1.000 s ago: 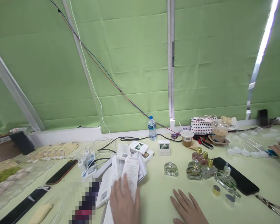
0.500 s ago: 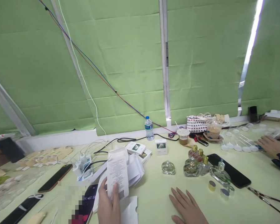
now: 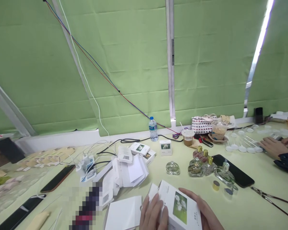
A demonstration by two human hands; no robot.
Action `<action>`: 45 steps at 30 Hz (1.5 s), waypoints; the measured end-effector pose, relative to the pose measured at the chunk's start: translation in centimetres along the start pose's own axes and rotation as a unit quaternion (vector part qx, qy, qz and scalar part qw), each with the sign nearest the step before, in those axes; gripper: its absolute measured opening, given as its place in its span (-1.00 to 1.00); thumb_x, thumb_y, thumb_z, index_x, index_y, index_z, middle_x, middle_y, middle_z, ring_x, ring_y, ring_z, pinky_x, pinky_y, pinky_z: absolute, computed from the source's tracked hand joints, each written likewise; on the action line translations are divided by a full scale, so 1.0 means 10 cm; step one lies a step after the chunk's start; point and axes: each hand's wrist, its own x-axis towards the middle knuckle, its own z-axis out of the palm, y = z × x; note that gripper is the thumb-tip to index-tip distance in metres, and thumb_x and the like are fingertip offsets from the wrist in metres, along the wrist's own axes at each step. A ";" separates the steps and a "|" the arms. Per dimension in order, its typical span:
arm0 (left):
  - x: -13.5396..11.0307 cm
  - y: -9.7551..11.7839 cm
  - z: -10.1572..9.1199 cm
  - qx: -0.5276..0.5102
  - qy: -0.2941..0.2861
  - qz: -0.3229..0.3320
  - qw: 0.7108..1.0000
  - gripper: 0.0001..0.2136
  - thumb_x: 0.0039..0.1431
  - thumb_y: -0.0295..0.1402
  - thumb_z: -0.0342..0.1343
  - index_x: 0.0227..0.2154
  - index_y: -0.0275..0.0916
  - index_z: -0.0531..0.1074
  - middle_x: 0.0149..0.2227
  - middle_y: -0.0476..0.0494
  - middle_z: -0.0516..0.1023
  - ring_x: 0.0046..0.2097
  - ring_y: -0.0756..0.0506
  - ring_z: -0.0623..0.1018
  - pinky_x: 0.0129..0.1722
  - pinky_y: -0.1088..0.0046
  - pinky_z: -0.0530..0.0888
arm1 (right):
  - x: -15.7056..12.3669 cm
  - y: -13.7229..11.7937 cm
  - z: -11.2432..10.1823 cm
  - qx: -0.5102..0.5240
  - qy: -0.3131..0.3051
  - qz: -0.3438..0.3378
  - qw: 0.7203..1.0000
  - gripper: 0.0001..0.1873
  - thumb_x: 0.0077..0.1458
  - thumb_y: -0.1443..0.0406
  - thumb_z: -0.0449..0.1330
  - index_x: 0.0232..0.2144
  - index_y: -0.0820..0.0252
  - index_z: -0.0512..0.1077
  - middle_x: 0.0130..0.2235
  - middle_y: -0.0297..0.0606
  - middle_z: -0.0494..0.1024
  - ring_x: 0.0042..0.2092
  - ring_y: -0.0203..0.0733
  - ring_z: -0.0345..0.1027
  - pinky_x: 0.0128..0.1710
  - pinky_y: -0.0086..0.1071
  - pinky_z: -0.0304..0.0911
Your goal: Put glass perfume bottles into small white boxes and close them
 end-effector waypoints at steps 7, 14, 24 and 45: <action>0.19 -0.16 -0.07 -0.037 0.007 -0.208 0.977 -0.69 0.21 -0.40 0.03 0.00 0.00 0.32 0.11 -0.25 0.33 0.26 -0.30 0.28 0.18 -0.08 0.31 | -0.07 -0.13 0.13 0.021 0.083 0.035 0.996 -0.31 -0.22 -0.11 0.34 -0.10 0.16 0.50 -0.15 -0.12 0.64 -0.18 0.15 0.53 -0.29 -0.21 0.45; 0.23 0.04 0.03 -0.405 -0.106 -0.516 0.747 -0.30 -0.03 0.09 0.20 0.10 -0.21 0.25 -0.14 -0.27 0.60 -0.18 -0.22 0.62 -0.22 0.30 0.57 | -0.05 0.01 0.17 0.055 0.099 0.031 0.993 -0.24 -0.21 -0.15 0.34 -0.04 0.20 0.51 -0.07 -0.14 0.62 -0.10 0.04 0.49 -0.22 -0.33 0.43; 0.28 0.02 0.05 -0.504 -0.115 -0.575 0.634 -0.18 -0.16 -0.03 0.35 0.15 -0.28 0.20 0.03 -0.46 0.52 -0.19 -0.33 0.64 -0.25 0.22 0.57 | -0.05 0.10 0.13 0.091 0.062 0.072 0.991 -0.23 -0.27 -0.15 0.36 -0.07 0.20 0.55 -0.15 -0.11 0.65 -0.21 0.04 0.54 -0.27 -0.27 0.44; 0.51 -0.22 -0.19 -0.482 -0.299 -0.523 0.636 -0.56 -0.14 0.02 0.32 -0.31 -0.25 0.56 -0.38 -0.14 0.62 -0.29 -0.19 0.56 -0.31 0.41 0.42 | 0.18 -0.62 -0.07 -0.114 -0.039 -0.008 0.993 -0.58 -0.03 0.03 0.30 -0.18 0.14 0.48 -0.35 -0.30 0.57 -0.33 -0.11 0.48 -0.42 -0.39 0.32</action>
